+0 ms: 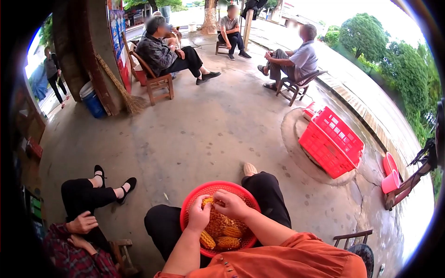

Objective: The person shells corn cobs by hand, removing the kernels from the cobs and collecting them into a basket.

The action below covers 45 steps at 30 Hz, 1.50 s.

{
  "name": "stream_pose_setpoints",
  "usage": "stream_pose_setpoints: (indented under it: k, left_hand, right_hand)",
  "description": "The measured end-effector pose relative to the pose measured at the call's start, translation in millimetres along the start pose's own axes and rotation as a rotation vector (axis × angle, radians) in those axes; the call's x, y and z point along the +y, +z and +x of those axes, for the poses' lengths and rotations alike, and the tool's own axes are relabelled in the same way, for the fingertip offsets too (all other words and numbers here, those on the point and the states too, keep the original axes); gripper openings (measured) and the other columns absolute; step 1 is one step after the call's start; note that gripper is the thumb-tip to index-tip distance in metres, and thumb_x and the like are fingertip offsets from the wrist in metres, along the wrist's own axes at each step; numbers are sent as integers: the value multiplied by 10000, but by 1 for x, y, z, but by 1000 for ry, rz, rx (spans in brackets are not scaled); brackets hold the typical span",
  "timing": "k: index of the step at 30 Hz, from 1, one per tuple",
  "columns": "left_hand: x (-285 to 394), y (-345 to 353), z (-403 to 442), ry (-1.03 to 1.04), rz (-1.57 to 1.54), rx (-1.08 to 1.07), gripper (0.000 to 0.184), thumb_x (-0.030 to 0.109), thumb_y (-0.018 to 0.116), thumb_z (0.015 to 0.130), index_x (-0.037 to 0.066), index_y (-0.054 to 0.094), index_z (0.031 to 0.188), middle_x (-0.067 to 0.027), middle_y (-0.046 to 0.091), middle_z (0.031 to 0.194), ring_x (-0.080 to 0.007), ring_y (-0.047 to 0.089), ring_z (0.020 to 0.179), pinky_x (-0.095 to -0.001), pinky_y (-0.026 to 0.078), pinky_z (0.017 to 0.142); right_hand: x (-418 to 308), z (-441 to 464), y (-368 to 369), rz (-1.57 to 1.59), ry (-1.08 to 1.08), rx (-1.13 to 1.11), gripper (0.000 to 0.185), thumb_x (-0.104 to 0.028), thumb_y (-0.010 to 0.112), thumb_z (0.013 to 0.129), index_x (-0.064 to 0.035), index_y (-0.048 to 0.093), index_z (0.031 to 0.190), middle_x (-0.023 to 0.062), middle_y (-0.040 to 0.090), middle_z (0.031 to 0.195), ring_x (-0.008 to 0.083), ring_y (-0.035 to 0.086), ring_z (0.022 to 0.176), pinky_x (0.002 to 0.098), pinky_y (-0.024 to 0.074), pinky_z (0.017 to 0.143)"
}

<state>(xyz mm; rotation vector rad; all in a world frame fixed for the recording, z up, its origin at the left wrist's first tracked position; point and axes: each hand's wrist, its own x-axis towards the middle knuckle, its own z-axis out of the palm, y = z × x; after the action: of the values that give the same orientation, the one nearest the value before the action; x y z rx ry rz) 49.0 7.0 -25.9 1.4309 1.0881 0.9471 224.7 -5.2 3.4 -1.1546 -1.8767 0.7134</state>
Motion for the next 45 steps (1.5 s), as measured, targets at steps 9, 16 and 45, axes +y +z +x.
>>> stream_pose_setpoints:
  k: [9, 16, 45]
  left_hand:
    - [7, 0, 0, -28, 50, 7, 197, 37, 571, 947, 21, 595, 1143, -35, 623, 938, -91, 557, 832, -258, 482, 745]
    - [-3, 0, 3, 17, 88, 19, 228, 113, 588, 948, 28, 593, 1160, -109, 656, 956, -171, 615, 830, -316, 499, 756]
    - [3, -1, 3, 94, 41, -32, 325, 80, 611, 908, -1, 550, 1217, -157, 637, 1120, -227, 616, 1047, -339, 490, 908]
  right_hand:
    - [-2, 0, 1, -17, 23, 8, 153, -44, 656, 792, -19, 561, 910, 145, 551, 870, 330, 575, 802, 384, 478, 696]
    - [2, -2, 6, -30, 24, 7, 163, -41, 655, 787, -16, 550, 909, 150, 562, 869, 328, 587, 822, 382, 493, 723]
    - [29, -5, 5, 353, 559, -22, 197, -193, 633, 949, -14, 617, 1031, 25, 633, 909, 96, 585, 849, 255, 492, 777]
